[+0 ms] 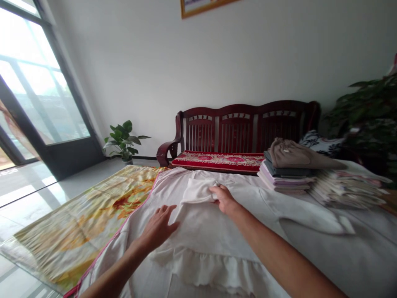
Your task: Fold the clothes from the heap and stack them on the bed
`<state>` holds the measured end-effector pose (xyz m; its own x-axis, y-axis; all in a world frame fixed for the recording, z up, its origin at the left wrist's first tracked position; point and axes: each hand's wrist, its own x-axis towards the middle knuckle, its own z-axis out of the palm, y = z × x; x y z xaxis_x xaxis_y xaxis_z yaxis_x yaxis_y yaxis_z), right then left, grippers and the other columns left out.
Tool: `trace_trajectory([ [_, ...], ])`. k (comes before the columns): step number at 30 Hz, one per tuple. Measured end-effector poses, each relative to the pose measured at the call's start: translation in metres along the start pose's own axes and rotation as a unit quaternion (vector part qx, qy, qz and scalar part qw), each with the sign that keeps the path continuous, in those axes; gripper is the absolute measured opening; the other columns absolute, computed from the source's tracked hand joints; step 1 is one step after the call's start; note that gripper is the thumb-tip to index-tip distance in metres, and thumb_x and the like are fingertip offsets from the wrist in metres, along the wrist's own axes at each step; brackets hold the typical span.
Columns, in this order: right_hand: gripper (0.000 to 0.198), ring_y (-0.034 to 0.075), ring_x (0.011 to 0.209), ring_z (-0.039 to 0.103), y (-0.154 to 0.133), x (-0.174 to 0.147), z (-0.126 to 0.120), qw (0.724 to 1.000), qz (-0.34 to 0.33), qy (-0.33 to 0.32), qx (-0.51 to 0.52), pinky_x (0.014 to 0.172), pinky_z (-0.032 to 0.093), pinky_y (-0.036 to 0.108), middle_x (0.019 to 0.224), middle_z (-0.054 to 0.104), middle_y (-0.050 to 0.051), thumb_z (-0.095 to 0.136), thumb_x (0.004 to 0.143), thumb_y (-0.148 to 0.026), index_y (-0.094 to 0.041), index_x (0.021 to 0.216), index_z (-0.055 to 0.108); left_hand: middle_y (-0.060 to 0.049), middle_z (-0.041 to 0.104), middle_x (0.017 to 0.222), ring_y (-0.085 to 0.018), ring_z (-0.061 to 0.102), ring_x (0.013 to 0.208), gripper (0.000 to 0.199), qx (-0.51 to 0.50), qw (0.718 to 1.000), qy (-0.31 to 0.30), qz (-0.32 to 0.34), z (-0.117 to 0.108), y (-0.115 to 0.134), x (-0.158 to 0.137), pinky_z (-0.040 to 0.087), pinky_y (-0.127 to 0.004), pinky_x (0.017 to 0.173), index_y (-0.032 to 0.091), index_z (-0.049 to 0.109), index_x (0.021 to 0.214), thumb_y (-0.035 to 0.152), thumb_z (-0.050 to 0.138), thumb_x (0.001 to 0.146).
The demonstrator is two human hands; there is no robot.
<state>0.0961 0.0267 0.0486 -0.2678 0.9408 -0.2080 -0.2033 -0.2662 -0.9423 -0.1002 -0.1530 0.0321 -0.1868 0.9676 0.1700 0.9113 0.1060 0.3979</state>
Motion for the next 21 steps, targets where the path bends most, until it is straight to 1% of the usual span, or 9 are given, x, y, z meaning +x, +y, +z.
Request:
trace_trajectory([
  [3, 0.02, 0.016, 0.064, 0.064, -0.025, 0.008, -0.004, 1.0, -0.017, -0.023, -0.002, 0.052, 0.051, 0.026, 0.072, 0.07, -0.001, 0.067, 0.066, -0.017, -0.022, 0.085, 0.064, -0.011, 0.067, 0.119, -0.028, 0.062, 0.112, 0.057, 0.07, 0.994, -0.071, -0.046, -0.009, -0.01, -0.025, 0.044, -0.039, 0.096, 0.02, 0.056, 0.136, 0.039, 0.06, 0.083],
  [6, 0.02, 0.016, 0.061, 0.064, -0.049, 0.016, -0.01, 0.999, -0.029, -0.04, -0.007, 0.053, 0.052, 0.026, 0.07, 0.071, 0.0, 0.07, 0.066, -0.014, -0.02, 0.084, 0.065, -0.005, 0.072, 0.101, -0.023, 0.066, 0.096, 0.048, 0.061, 0.992, -0.091, -0.07, -0.01, -0.014, -0.034, 0.045, -0.031, 0.083, 0.022, 0.062, 0.128, 0.033, 0.056, 0.082],
  [8, 0.02, 0.015, 0.06, 0.064, -0.062, 0.02, -0.016, 0.998, -0.036, -0.048, -0.008, 0.053, 0.053, 0.026, 0.069, 0.07, 0.0, 0.071, 0.065, -0.012, -0.019, 0.083, 0.064, -0.001, 0.072, 0.085, -0.019, 0.065, 0.082, 0.038, 0.02, 0.993, -0.099, -0.069, -0.008, -0.014, -0.033, 0.042, -0.028, 0.074, 0.023, 0.069, 0.115, 0.028, 0.053, 0.08],
  [10, 0.02, 0.015, 0.06, 0.065, -0.073, 0.025, -0.023, 0.998, -0.042, -0.052, -0.008, 0.054, 0.054, 0.026, 0.068, 0.07, 0.001, 0.072, 0.065, -0.01, -0.018, 0.081, 0.064, 0.001, 0.067, 0.073, -0.016, 0.061, 0.07, 0.033, -0.045, 0.992, -0.1, -0.059, -0.005, -0.008, -0.028, 0.038, -0.026, 0.065, 0.022, 0.073, 0.103, 0.027, 0.052, 0.079],
  [13, 0.019, 0.015, 0.059, 0.065, -0.088, 0.032, -0.035, 0.998, -0.05, -0.042, -0.005, 0.055, 0.054, 0.026, 0.067, 0.07, 0.001, 0.073, 0.066, -0.009, -0.018, 0.08, 0.063, 0.003, 0.06, 0.063, -0.014, 0.055, 0.06, 0.031, -0.179, 0.977, -0.105, -0.054, 0.0, 0.015, -0.02, 0.036, -0.025, 0.059, 0.019, 0.074, 0.094, 0.028, 0.051, 0.076],
  [15, 0.018, 0.015, 0.057, 0.065, -0.098, 0.036, -0.045, 0.998, -0.054, -0.024, 0.0, 0.055, 0.055, 0.027, 0.065, 0.07, 0.001, 0.072, 0.068, -0.009, -0.018, 0.08, 0.063, 0.003, 0.059, 0.063, -0.013, 0.056, 0.061, 0.031, -0.265, 0.955, -0.121, -0.053, 0.003, 0.039, -0.017, 0.039, -0.024, 0.059, 0.018, 0.073, 0.095, 0.028, 0.05, 0.077],
  [17, 0.015, 0.015, 0.055, 0.064, -0.107, 0.038, -0.056, 0.998, -0.055, -0.003, 0.006, 0.054, 0.055, 0.027, 0.063, 0.069, 0.0, 0.07, 0.071, -0.01, -0.018, 0.081, 0.062, 0.002, 0.059, 0.068, -0.014, 0.057, 0.064, 0.031, -0.303, 0.945, -0.118, -0.034, 0.005, 0.064, -0.015, 0.043, -0.025, 0.063, 0.018, 0.072, 0.098, 0.03, 0.05, 0.079],
  [19, 0.012, 0.015, 0.055, 0.064, -0.113, 0.039, -0.068, 0.998, -0.056, 0.019, 0.011, 0.054, 0.055, 0.028, 0.061, 0.068, 0.0, 0.067, 0.074, -0.011, -0.018, 0.081, 0.061, -0.002, 0.063, 0.081, -0.016, 0.059, 0.072, 0.032, -0.259, 0.962, -0.085, 0.0, 0.007, 0.083, -0.019, 0.046, -0.028, 0.071, 0.019, 0.07, 0.107, 0.032, 0.055, 0.08],
  [21, 0.011, 0.015, 0.055, 0.065, -0.116, 0.038, -0.079, 0.998, -0.055, 0.037, 0.013, 0.053, 0.055, 0.028, 0.062, 0.068, 0.0, 0.065, 0.076, -0.01, -0.018, 0.082, 0.061, -0.007, 0.065, 0.103, -0.022, 0.06, 0.091, 0.043, -0.161, 0.985, -0.052, 0.026, 0.009, 0.095, -0.027, 0.047, -0.035, 0.085, 0.023, 0.066, 0.118, 0.035, 0.065, 0.077],
])
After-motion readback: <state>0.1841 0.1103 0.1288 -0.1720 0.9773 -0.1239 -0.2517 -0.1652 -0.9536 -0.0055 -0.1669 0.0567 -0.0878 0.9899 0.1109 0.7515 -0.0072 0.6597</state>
